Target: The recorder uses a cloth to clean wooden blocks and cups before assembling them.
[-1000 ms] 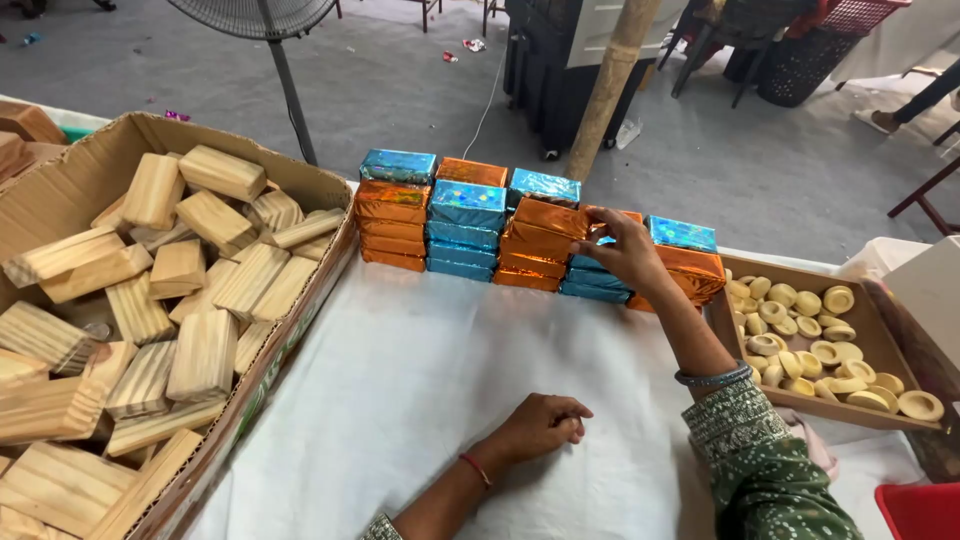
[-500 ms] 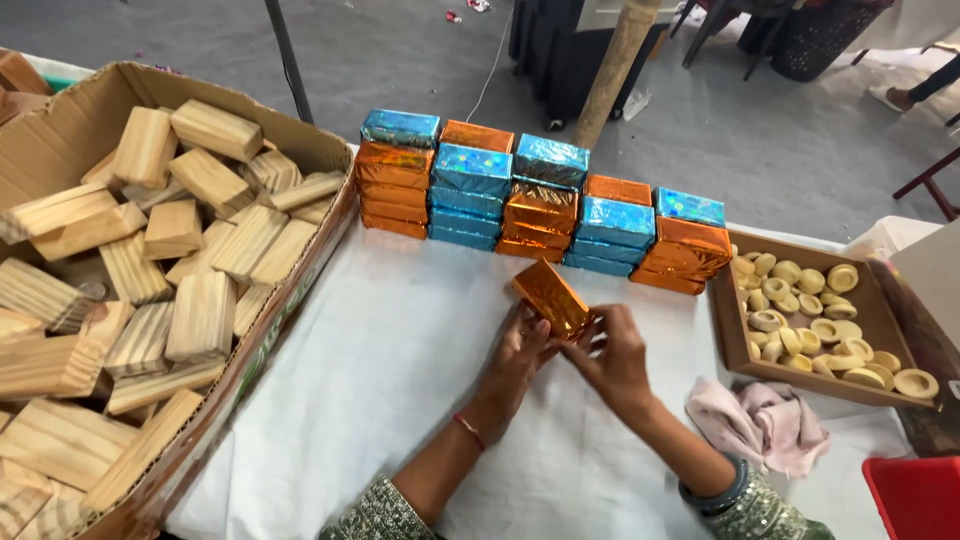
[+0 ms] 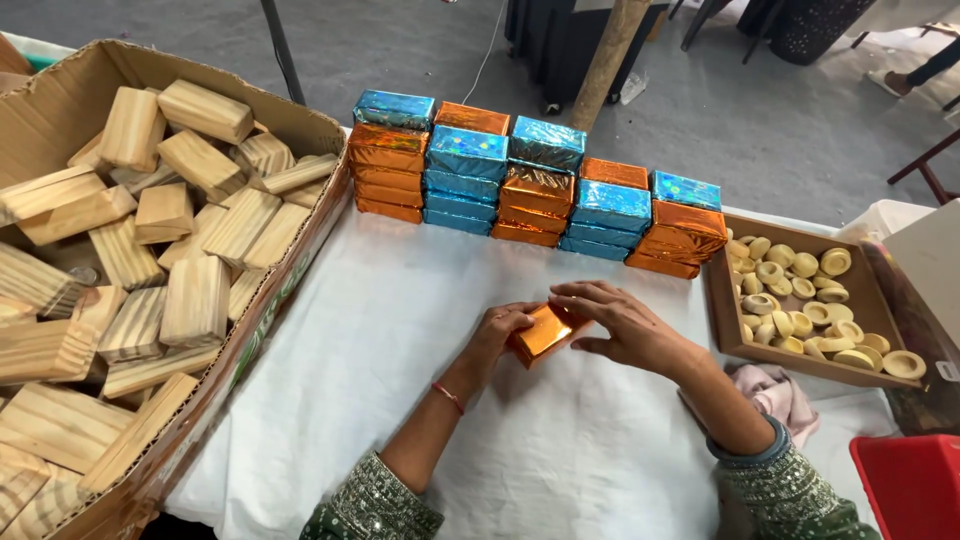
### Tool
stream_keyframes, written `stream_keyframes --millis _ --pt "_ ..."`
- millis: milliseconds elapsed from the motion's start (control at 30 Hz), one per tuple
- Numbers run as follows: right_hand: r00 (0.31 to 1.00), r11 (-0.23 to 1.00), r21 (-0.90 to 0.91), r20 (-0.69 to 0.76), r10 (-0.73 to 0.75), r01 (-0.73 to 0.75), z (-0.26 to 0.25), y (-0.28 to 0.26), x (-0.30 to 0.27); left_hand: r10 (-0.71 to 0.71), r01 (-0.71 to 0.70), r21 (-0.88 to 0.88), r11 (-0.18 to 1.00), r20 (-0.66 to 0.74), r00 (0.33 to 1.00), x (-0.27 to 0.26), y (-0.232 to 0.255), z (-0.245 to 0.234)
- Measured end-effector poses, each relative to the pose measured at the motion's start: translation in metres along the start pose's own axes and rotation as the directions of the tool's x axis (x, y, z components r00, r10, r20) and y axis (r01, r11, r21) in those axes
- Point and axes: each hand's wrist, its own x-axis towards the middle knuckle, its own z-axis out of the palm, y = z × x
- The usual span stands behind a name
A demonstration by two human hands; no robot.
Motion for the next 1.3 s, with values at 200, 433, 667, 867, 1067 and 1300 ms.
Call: stream_keyframes --millis 200,433,667,867,1067,1300 --pt "0.996 0.999 0.018 -0.071 0.045 -0.044 -0.001 0.048 0.003 0.010 -0.061 -0.235 0.970 -0.213 0.977 0.007 0.000 -0.003" --pt "0.910 0.924 -0.124 -0.263 0.320 -0.361 -0.034 0.102 0.060 0.000 -0.042 -0.167 0.985 -0.241 0.971 0.017 -0.016 -0.010" --pt "0.853 0.863 -0.084 -0.227 0.469 -0.497 -0.028 0.122 0.103 -0.063 0.039 -0.119 0.992 -0.203 0.977 0.017 -0.017 -0.007" --pt "0.802 0.841 0.050 -0.278 0.529 -0.538 -0.010 0.115 0.121 -0.100 0.094 -0.041 0.995 -0.201 0.975 0.020 -0.021 -0.005" --pt "0.748 0.847 0.104 -0.423 0.512 -0.521 0.002 0.112 0.113 -0.093 0.094 -0.004 0.996 -0.188 0.978 0.021 -0.029 -0.004" --pt "0.748 0.884 0.067 -0.507 0.429 -0.462 0.008 0.117 0.115 -0.070 0.074 0.022 0.997 -0.161 0.984 0.023 -0.033 -0.007"
